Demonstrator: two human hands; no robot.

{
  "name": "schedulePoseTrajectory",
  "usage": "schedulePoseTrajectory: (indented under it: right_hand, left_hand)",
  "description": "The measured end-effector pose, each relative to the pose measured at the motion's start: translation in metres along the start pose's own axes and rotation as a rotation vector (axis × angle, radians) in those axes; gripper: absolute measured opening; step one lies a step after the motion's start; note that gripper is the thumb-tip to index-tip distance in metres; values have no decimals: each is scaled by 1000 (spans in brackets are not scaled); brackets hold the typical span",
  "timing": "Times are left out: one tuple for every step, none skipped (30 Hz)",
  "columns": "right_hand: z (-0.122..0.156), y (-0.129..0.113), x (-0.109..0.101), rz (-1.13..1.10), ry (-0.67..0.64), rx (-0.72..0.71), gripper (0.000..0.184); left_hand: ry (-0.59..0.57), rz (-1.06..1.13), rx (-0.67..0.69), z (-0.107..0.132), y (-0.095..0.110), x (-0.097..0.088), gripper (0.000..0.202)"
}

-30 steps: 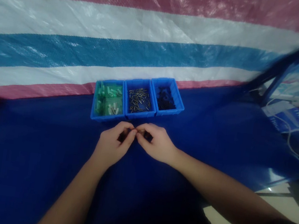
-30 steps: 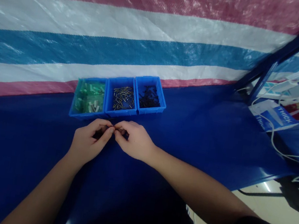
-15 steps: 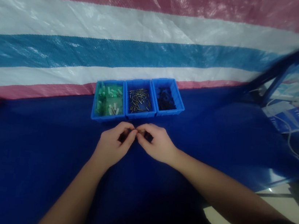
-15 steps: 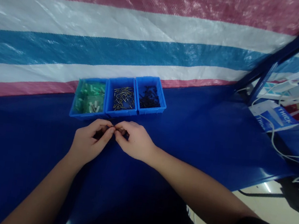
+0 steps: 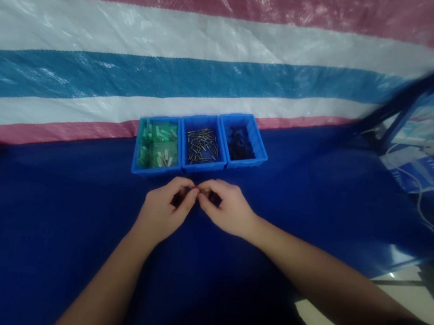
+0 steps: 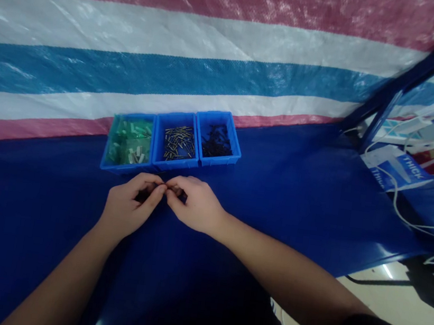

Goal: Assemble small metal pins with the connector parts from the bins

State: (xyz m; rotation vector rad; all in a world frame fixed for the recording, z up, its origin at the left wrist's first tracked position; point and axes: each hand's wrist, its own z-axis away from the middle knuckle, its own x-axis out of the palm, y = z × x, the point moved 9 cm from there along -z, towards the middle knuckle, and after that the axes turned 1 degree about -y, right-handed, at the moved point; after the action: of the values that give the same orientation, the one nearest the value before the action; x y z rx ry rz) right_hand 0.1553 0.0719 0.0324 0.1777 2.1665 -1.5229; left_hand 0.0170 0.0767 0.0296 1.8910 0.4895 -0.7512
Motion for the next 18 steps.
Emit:
schedulePoseTrajectory:
  right_hand:
    - [0, 0, 0, 0, -1, 0, 9]
    - [0, 0, 0, 2, 0, 0, 9]
    - [0, 0, 0, 3, 0, 0, 9]
    - [0, 0, 0, 5, 2, -1, 9]
    - [-1, 0, 0, 5, 3, -3, 9]
    - [-1, 0, 0, 5, 4, -5, 9]
    - [-1, -1, 0, 4, 4, -8, 9]
    - [0, -1, 0, 5, 3, -9, 9]
    - [0, -1, 1, 6, 2, -9, 9]
    - [0, 0, 1, 6, 2, -7, 9]
    - [0, 0, 1, 6, 1, -4, 9]
    - [0, 0, 1, 4, 0, -1, 9]
    - [0, 0, 0, 3, -1, 0, 9]
    - [0, 0, 0, 3, -1, 2, 9]
    - [0, 0, 0, 4, -1, 3, 9]
    - [0, 0, 0, 7, -2, 5, 9]
    - [0, 1, 0, 10, -3, 7, 9]
    - [0, 1, 0, 12, -5, 7, 9]
  left_hand:
    - [2, -1, 1, 0, 0, 0, 9]
    - [3, -1, 2, 0, 0, -1, 9]
    - [4, -1, 5, 0, 0, -1, 9]
    - [4, -1, 7, 0, 1, -1, 9]
    - [5, -2, 9, 0, 1, -1, 9]
    - [4, -2, 11, 0, 1, 0, 9]
    - [6, -2, 13, 0, 1, 0, 9]
    - [7, -3, 15, 0, 1, 0, 9]
    - [7, -4, 16, 0, 1, 0, 9]
    - [8, -4, 13, 0, 1, 0, 9]
    - [7, -6, 11, 0, 1, 0, 9]
    - [8, -8, 7, 0, 0, 0, 9]
    - [8, -9, 6, 0, 0, 0, 9]
    - [7, -9, 5, 0, 0, 1, 9]
    - [8, -10, 7, 0, 0, 0, 9]
    - [8, -10, 9, 0, 1, 0, 9]
    - [8, -9, 13, 0, 1, 0, 9]
    - [9, -9, 15, -1, 1, 0, 9]
